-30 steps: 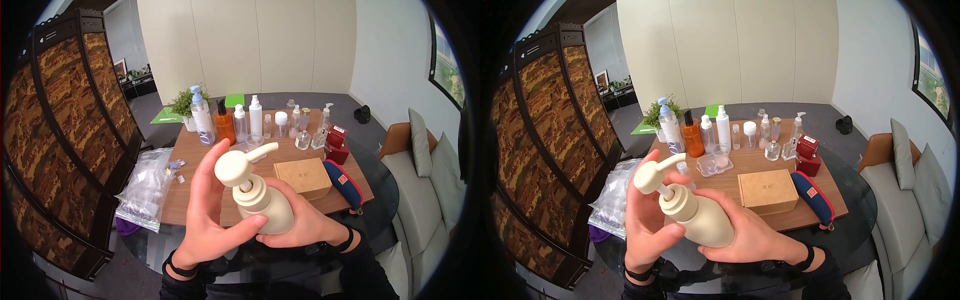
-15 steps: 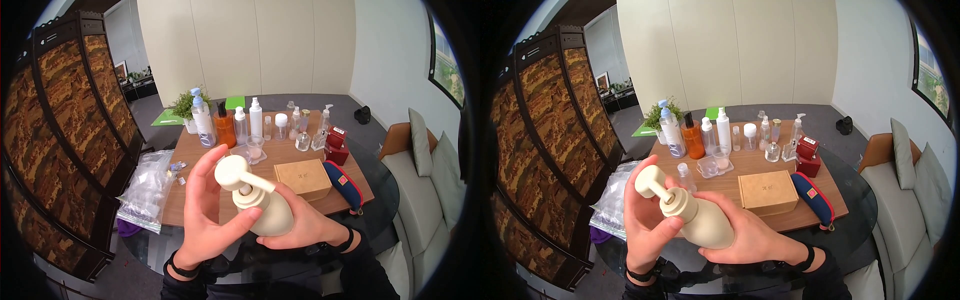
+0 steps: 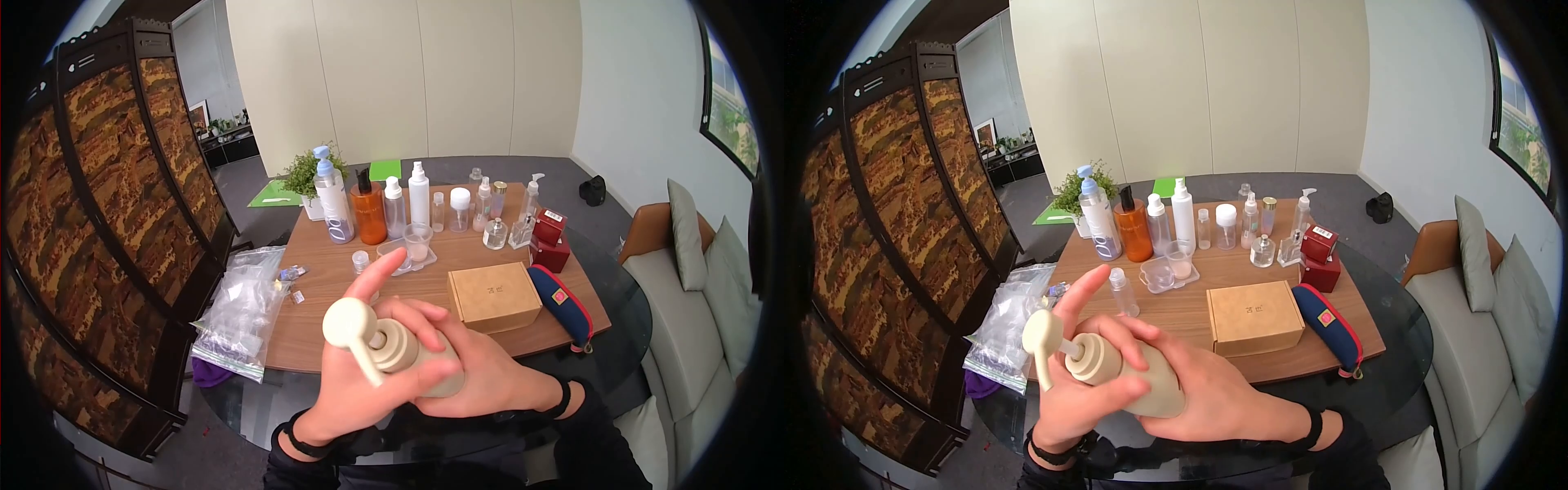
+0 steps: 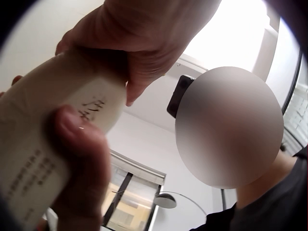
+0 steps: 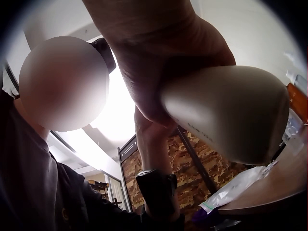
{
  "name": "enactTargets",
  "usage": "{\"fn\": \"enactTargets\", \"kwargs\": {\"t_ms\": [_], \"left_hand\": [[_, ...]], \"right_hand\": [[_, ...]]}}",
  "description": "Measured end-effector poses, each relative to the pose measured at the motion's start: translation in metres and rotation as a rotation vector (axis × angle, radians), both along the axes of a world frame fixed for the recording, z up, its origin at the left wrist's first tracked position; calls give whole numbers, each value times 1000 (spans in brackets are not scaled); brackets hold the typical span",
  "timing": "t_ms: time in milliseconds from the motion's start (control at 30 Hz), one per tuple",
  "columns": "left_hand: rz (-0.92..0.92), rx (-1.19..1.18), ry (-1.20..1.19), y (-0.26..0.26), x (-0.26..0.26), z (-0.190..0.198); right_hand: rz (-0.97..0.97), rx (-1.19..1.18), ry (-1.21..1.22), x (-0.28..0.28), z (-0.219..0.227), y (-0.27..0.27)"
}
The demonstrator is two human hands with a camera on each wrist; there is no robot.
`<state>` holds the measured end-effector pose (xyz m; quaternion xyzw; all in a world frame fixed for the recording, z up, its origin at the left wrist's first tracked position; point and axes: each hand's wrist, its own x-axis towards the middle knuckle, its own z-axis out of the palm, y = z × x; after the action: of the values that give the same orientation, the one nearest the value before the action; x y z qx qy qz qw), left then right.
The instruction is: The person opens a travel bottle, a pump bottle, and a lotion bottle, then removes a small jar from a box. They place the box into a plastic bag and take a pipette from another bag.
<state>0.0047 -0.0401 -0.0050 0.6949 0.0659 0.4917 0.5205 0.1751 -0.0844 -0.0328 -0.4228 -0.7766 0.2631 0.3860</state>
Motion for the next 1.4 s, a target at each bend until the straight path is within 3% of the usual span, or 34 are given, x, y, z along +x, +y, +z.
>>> {"fn": "enactTargets", "kwargs": {"t_ms": [67, 167, 233, 267, 433, 533, 567, 633, 667, 733, 767, 800, 833, 933, 1100, 1200, 1300, 1400], "left_hand": [[25, 18, 53, 4, -1, -1], [-373, -83, 62, 24, -7, 0], [-379, -266, 74, 21, -8, 10], [-382, -360, 80, 18, -7, 13], [-42, -226, -33, 32, -1, -5], [21, -386, -27, 18, 3, 7], [115, -294, 14, 10, 7, 7], [124, -201, -11, 14, 11, -5], [128, -157, -23, 15, 12, -8], [-179, -154, -22, 20, 4, -4], [-359, -121, -7, 24, -1, -2], [-537, -87, 8, 27, -5, -1], [-551, -132, 25, 23, -7, -2], [-340, -80, -145, 18, 7, -2], [32, -372, 58, 10, 5, 0], [120, -198, 25, 9, 14, -6], [14, -247, 1, 11, 13, -9], [-199, -180, 35, 13, 6, -5]], "right_hand": [[101, -100, 102, -2, -2, 1], [322, -249, 172, 4, -15, 9], [482, -415, 170, 4, -18, 12], [455, -426, 201, 5, -19, 12], [244, -409, 314, 7, -3, 9], [93, -244, 281, 0, -8, 12], [58, -232, 205, -2, -7, 11], [-13, -209, 54, -5, -6, 7], [83, -247, 90, -3, -7, 7], [272, -322, 161, 7, -10, 10], [473, -420, 92, 10, -9, 14], [501, -470, 105, 9, -1, 7], [529, -472, 133, 9, -2, 8], [456, -484, 208, 11, 5, 0], [11, -176, 82, 7, 4, 2], [-142, -65, -104, -1, 4, 5], [-104, -138, -122, 4, 8, 0], [180, -255, 17, 13, 7, -1]]}}
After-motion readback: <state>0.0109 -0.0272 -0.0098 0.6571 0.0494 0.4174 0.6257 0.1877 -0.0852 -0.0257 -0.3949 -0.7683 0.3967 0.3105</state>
